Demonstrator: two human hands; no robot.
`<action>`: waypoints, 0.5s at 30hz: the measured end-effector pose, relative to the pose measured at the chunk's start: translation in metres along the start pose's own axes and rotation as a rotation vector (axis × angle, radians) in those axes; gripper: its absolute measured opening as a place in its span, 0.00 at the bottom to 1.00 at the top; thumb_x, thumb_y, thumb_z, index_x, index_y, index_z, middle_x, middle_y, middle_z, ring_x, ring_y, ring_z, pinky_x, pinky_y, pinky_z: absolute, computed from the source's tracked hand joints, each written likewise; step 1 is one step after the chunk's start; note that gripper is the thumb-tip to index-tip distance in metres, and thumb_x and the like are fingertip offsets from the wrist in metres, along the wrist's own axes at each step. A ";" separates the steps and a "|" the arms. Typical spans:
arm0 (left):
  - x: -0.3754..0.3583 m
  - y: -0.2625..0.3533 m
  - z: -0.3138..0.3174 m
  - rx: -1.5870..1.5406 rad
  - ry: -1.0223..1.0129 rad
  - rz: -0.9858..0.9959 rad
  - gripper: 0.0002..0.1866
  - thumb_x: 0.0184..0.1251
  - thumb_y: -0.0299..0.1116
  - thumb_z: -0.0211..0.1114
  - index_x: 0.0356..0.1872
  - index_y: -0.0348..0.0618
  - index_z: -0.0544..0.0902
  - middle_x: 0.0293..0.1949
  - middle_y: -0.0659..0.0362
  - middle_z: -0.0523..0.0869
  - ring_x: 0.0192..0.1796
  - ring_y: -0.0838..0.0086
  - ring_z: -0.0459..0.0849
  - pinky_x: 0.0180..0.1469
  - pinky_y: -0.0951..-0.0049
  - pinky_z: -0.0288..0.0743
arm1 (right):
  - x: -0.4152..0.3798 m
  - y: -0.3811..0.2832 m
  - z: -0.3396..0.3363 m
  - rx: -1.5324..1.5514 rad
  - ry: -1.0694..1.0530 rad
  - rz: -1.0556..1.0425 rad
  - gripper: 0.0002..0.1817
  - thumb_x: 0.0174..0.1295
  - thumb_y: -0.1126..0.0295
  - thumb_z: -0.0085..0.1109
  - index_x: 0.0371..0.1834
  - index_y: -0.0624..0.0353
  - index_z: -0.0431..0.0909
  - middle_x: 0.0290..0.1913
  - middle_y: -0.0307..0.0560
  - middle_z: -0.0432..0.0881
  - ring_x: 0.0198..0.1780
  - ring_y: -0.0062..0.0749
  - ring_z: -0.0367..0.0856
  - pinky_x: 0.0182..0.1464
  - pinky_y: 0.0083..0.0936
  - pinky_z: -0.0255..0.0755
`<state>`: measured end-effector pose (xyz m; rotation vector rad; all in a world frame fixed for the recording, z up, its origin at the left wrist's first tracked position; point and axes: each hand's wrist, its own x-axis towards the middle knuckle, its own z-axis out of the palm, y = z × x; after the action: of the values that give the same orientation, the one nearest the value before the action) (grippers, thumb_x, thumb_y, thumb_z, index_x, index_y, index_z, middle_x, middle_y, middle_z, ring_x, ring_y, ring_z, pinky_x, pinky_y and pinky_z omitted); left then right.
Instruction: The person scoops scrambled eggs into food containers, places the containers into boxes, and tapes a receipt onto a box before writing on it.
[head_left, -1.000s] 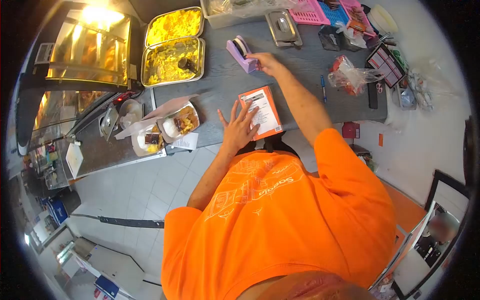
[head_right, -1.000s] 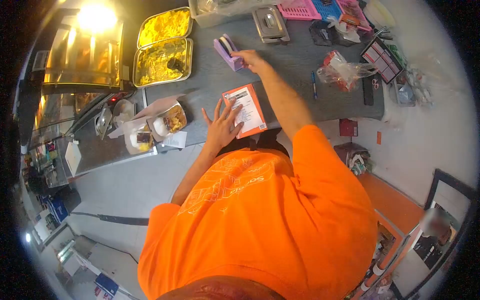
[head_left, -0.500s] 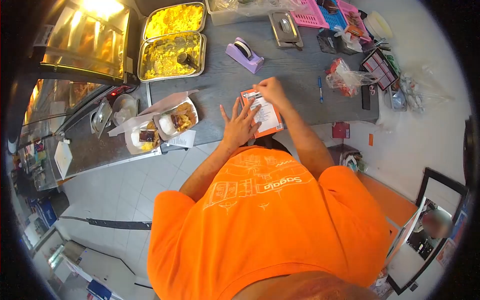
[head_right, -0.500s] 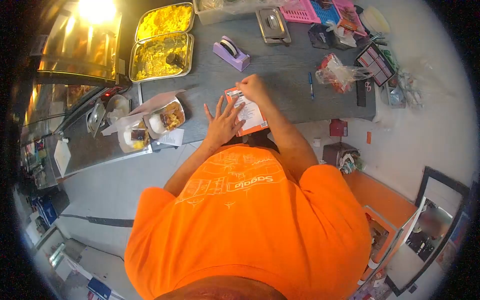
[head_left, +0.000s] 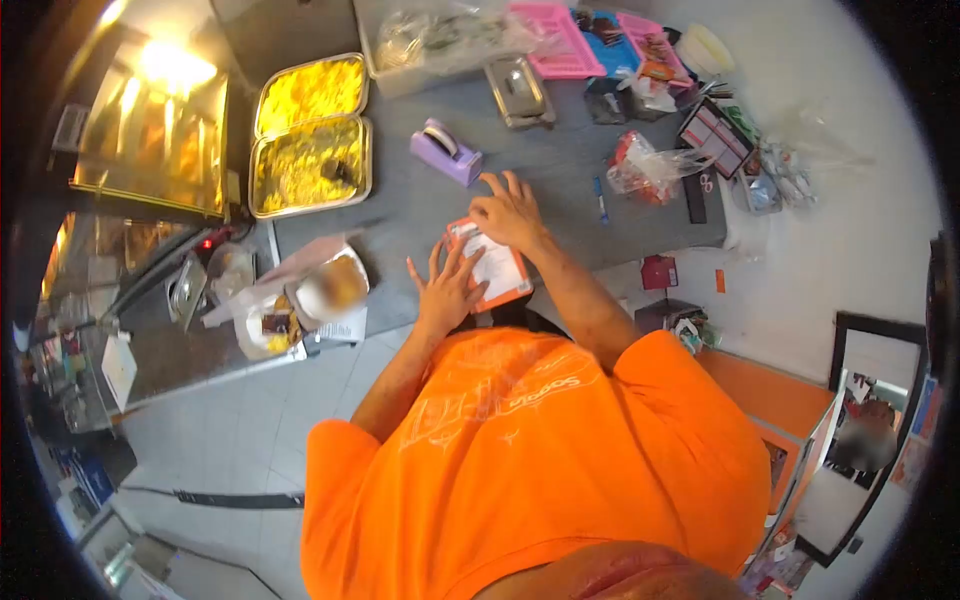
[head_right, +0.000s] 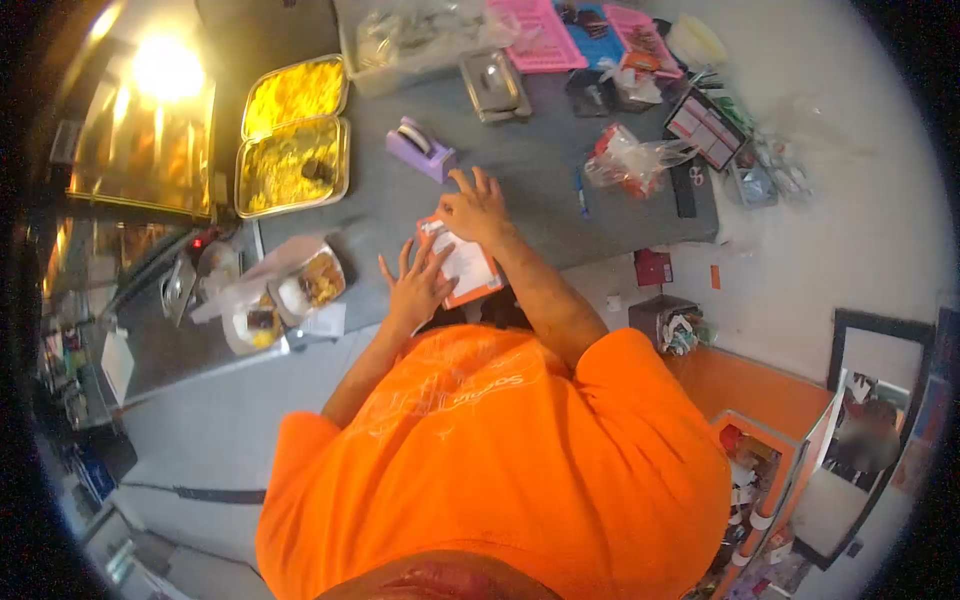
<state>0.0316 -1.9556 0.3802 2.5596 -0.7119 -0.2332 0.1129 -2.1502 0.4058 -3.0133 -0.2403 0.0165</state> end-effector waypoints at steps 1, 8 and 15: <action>0.001 -0.001 0.002 -0.163 0.084 -0.010 0.34 0.66 0.48 0.67 0.73 0.60 0.70 0.80 0.58 0.58 0.81 0.52 0.50 0.76 0.32 0.34 | -0.001 0.016 0.004 0.144 0.083 0.090 0.21 0.64 0.56 0.61 0.61 0.39 0.79 0.69 0.53 0.70 0.69 0.54 0.69 0.64 0.49 0.69; 0.020 0.012 0.071 -0.841 0.191 -0.092 0.46 0.60 0.27 0.72 0.78 0.41 0.57 0.78 0.40 0.56 0.81 0.52 0.52 0.79 0.59 0.50 | -0.108 0.215 0.091 0.216 0.317 0.535 0.22 0.68 0.60 0.58 0.63 0.54 0.73 0.58 0.62 0.76 0.55 0.58 0.78 0.57 0.50 0.73; 0.173 0.120 0.118 -0.677 0.146 -0.011 0.49 0.61 0.38 0.71 0.80 0.41 0.51 0.79 0.41 0.53 0.80 0.48 0.53 0.80 0.56 0.50 | -0.125 0.316 0.136 0.302 0.205 0.367 0.18 0.69 0.67 0.54 0.59 0.62 0.74 0.54 0.66 0.79 0.58 0.61 0.76 0.62 0.49 0.69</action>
<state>0.0922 -2.1830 0.3284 1.9106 -0.4598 -0.2384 0.0359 -2.4640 0.2339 -2.6874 0.3068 -0.2023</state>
